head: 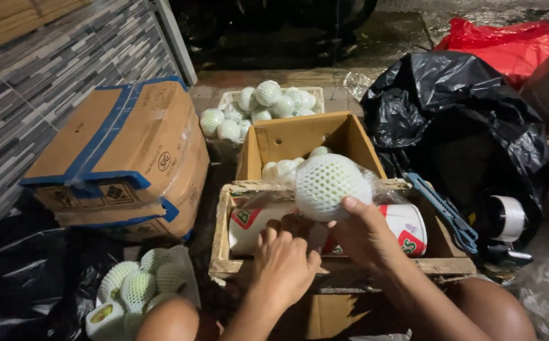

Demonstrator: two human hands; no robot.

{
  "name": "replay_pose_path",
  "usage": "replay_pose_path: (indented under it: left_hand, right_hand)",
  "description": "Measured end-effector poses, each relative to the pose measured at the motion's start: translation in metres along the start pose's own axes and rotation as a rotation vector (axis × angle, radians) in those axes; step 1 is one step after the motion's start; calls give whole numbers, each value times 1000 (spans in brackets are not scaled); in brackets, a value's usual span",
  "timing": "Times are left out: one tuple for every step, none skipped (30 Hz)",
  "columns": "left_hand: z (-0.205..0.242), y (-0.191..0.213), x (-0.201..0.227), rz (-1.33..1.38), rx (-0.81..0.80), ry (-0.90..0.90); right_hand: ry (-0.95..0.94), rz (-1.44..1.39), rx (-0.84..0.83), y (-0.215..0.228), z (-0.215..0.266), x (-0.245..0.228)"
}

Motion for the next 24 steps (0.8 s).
replay_pose_path:
  left_hand:
    - [3, 3, 1, -10, -18, -8]
    - [6, 6, 1, -20, -34, -15]
    - [9, 14, 1, -22, -33, -18]
    - [12, 20, -2, 150, -74, -15]
    - [16, 25, -4, 321, -116, -13]
    - [6, 23, -7, 319, -115, -14]
    - [-4, 24, -17, 976, 12, 21]
    - [-12, 19, -27, 1632, 153, 58]
    - [0, 36, -15, 1629, 152, 59]
    - [9, 54, 0, 1667, 122, 31]
    - [18, 72, 16, 1704, 91, 3]
    - [14, 75, 21, 1701, 86, 0]
    - [11, 77, 25, 1702, 87, 18]
    - [7, 79, 29, 1703, 88, 37]
    - [5, 80, 32, 1702, 84, 33]
    - [3, 80, 34, 1706, 87, 65]
    - [1, 79, 36, 1709, 90, 96]
    - [-3, 76, 36, 1711, 85, 94]
    - [-6, 72, 35, 1673, 79, 121]
    - [-8, 69, 33, 1634, 78, 148]
    - [-15, 59, 27, 1635, 77, 147]
    - [-21, 52, 20, 1711, 134, 64]
    - [-28, 45, 14, 1785, 192, -21]
    - [-29, 46, 14, 1785, 193, -22]
  right_hand:
    - [65, 52, -86, 4, -3, 0]
    - [128, 103, -175, 7, -7, 1]
    - [132, 103, -175, 6, -6, -1]
    - [130, 134, -211, 2, -6, -2]
    - [129, 165, -247, -1, -6, -4]
    - [131, 165, -247, -4, -6, -3]
    - [163, 185, -175, -4, -5, -5]
    - [192, 203, -100, -4, -4, -5]
    - [193, 200, -99, -6, -2, -6]
    - [201, 182, -110, -9, -1, -8]
    - [210, 164, -121, -12, -1, -10]
    - [216, 164, -118, -9, -2, -10]
    - [195, 164, -91, -4, -3, -8]
    - [174, 165, -65, 1, -5, -6]
    - [179, 165, -62, -1, -1, -8]
    - [146, 236, -18, -1, 3, -10]
    - [112, 306, 25, -1, 7, -11]
    - [114, 308, 29, 8, 8, -19]
    - [56, 540, -7, 15, 8, -25]
    - [-6, 771, -46, 21, 8, -30]
    - [-5, 773, -45, 24, 14, -37]
    - [26, 1188, -123, 21, 20, -45]
    - [60, 1603, -205, 19, 27, -49]
    - [61, 1604, -206, 32, 26, -44]
Point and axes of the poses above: each hand's wrist, its own z-axis away from the middle knuckle, its own y-axis out of the back of the hand, x = y × z, the point moved 5 cm from there along -z, towards the middle knuckle, and after that the axes turned 10 degrees about -x, right-handed, at the moved point
